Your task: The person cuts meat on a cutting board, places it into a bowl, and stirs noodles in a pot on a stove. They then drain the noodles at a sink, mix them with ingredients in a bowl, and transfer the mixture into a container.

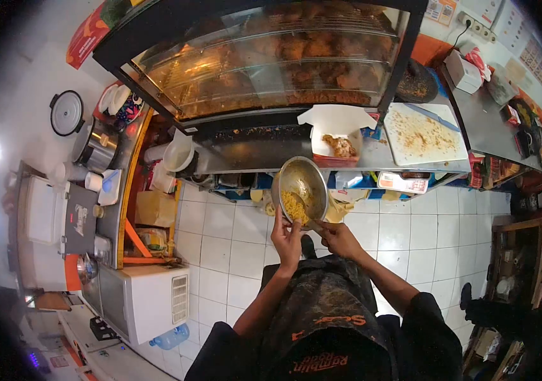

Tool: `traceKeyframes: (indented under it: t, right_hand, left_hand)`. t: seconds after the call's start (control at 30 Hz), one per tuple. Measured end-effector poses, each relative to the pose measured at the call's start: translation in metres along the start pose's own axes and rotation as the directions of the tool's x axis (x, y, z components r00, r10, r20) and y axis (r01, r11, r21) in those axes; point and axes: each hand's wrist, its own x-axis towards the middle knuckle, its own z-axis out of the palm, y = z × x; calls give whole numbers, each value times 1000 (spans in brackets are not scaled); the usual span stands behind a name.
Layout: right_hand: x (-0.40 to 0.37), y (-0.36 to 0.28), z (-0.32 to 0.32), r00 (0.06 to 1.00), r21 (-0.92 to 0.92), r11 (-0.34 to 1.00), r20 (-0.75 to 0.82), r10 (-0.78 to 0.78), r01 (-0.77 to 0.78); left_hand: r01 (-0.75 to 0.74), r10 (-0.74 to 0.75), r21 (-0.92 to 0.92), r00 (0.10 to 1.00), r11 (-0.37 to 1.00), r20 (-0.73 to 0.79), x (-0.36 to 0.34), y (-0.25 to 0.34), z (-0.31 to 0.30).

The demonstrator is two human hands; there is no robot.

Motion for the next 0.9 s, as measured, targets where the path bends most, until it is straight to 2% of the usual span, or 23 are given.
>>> traceKeyframes:
  t: [0.03, 0.17, 0.2, 0.27, 0.37, 0.47, 0.5, 0.63, 0.67, 0.73, 0.8, 0.87, 0.9]
  right_hand:
    - [7, -9, 2, 1000, 59, 998, -1, -12, 12]
    - [25, -32, 5, 999, 226, 974, -36, 34, -25]
    - [27, -37, 2, 998, 224, 974, -51, 35, -22]
    - [31, -44, -7, 987, 364, 923, -44, 151, -125]
    - [35, -46, -21, 984, 362, 927, -97, 146, -102]
    - [30, -56, -39, 980, 427, 900, -124, 157, -90]
    - [30, -57, -45, 977, 381, 922, -159, 140, -70]
    - [31, -70, -71, 972, 406, 913, -189, 138, -50]
    - [32, -77, -75, 972, 404, 915, -212, 98, -4]
    - [39, -74, -89, 967, 426, 904, -211, 145, -43]
    - [43, -75, -102, 966, 441, 897, -217, 142, -33]
    - [46, -81, -114, 966, 458, 888, -216, 142, -29]
    - [48, -84, -119, 968, 452, 892, -221, 119, -7]
  left_hand:
    - [7, -12, -103, 998, 995, -56, 6, 1, 2]
    - [90, -96, -163, 995, 982, -25, 23, 14, 1]
    - [105, -112, -236, 994, 966, -17, 28, 14, 3]
    - [119, -122, -317, 992, 941, 10, 39, 15, 7]
    - [285, -268, -382, 959, 879, 96, 51, 15, 9]
    - [301, -301, -418, 951, 857, 67, 66, 21, 17]
    - [313, -329, -417, 944, 854, 34, 72, 21, 19]
    - [310, -352, -489, 936, 815, 8, 91, 28, 28]
    - [312, -352, -495, 936, 811, 11, 96, 27, 31]
    - [281, -310, -491, 951, 824, 24, 107, 20, 34]
    - [278, -311, -477, 950, 834, 11, 118, 12, 41]
    - [186, -226, -464, 974, 866, -31, 125, 5, 47]
    - [185, -227, -462, 973, 867, -36, 128, 5, 48]
